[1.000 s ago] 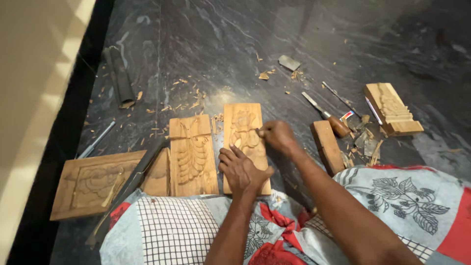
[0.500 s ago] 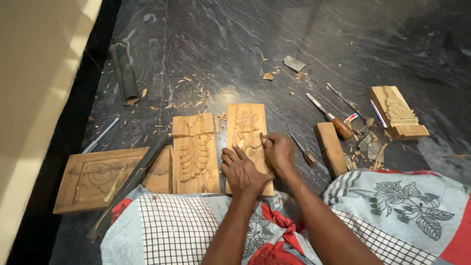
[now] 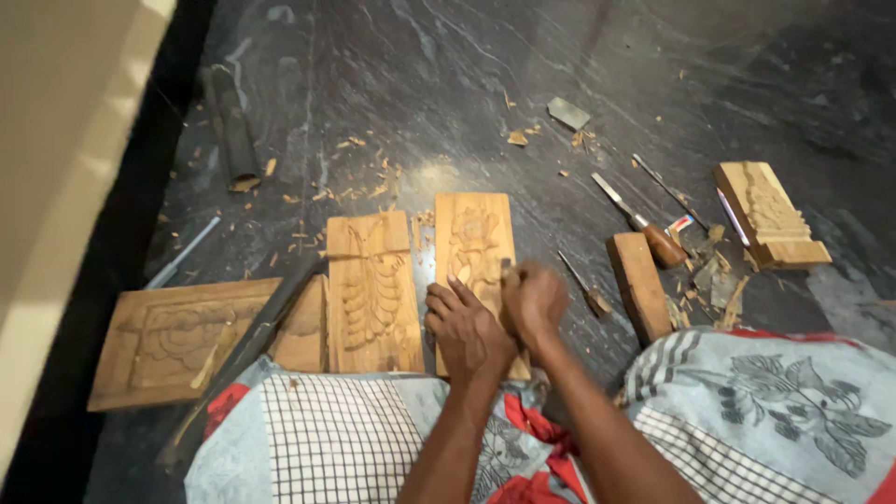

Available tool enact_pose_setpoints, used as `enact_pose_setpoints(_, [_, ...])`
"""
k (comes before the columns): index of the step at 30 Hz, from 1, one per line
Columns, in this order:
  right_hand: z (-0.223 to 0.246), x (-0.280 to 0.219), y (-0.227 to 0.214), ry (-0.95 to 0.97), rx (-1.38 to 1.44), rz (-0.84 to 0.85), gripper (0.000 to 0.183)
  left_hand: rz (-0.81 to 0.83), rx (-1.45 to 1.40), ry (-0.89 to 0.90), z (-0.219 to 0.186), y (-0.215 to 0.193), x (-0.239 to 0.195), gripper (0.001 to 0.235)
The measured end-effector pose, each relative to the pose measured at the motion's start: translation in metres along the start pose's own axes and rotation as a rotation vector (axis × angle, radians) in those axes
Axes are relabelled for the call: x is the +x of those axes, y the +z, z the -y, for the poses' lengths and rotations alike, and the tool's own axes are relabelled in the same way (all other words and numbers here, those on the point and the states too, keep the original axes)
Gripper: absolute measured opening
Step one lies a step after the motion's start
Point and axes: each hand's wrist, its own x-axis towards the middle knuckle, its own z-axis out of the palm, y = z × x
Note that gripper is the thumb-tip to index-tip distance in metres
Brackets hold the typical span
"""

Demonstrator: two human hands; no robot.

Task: The person carves a floral design into a rectangular wooden block using a chisel. They hold the wood steady with one hand while making precise cuts with the other, removing wood shavings to refine the pattern.

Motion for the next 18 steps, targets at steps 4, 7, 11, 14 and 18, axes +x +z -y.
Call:
enact_pose_setpoints(4, [-0.009,-0.009,0.008,-0.018,0.007,-0.036,0.022,0.003,0.001,-0.028,-0.001,0.004,-0.01,0.123])
enact_pose_setpoints(7, [-0.006,-0.001,0.003,-0.007,0.035,-0.032,0.022,0.074,0.004,-0.038,-0.006,-0.006,-0.008,0.125])
enact_pose_setpoints(11, [-0.006,-0.008,0.011,-0.022,-0.002,0.015,0.028,0.099,0.047,-0.067,0.001,0.001,-0.011,0.126])
enact_pose_setpoints(14, [-0.013,-0.002,0.009,-0.07,0.005,-0.033,0.024,0.042,0.057,-0.084,-0.007,0.01,-0.004,0.126])
enact_pose_setpoints(18, [-0.02,0.002,0.036,-0.028,0.086,-0.043,0.02,-0.103,0.164,-0.079,-0.003,0.021,-0.005,0.116])
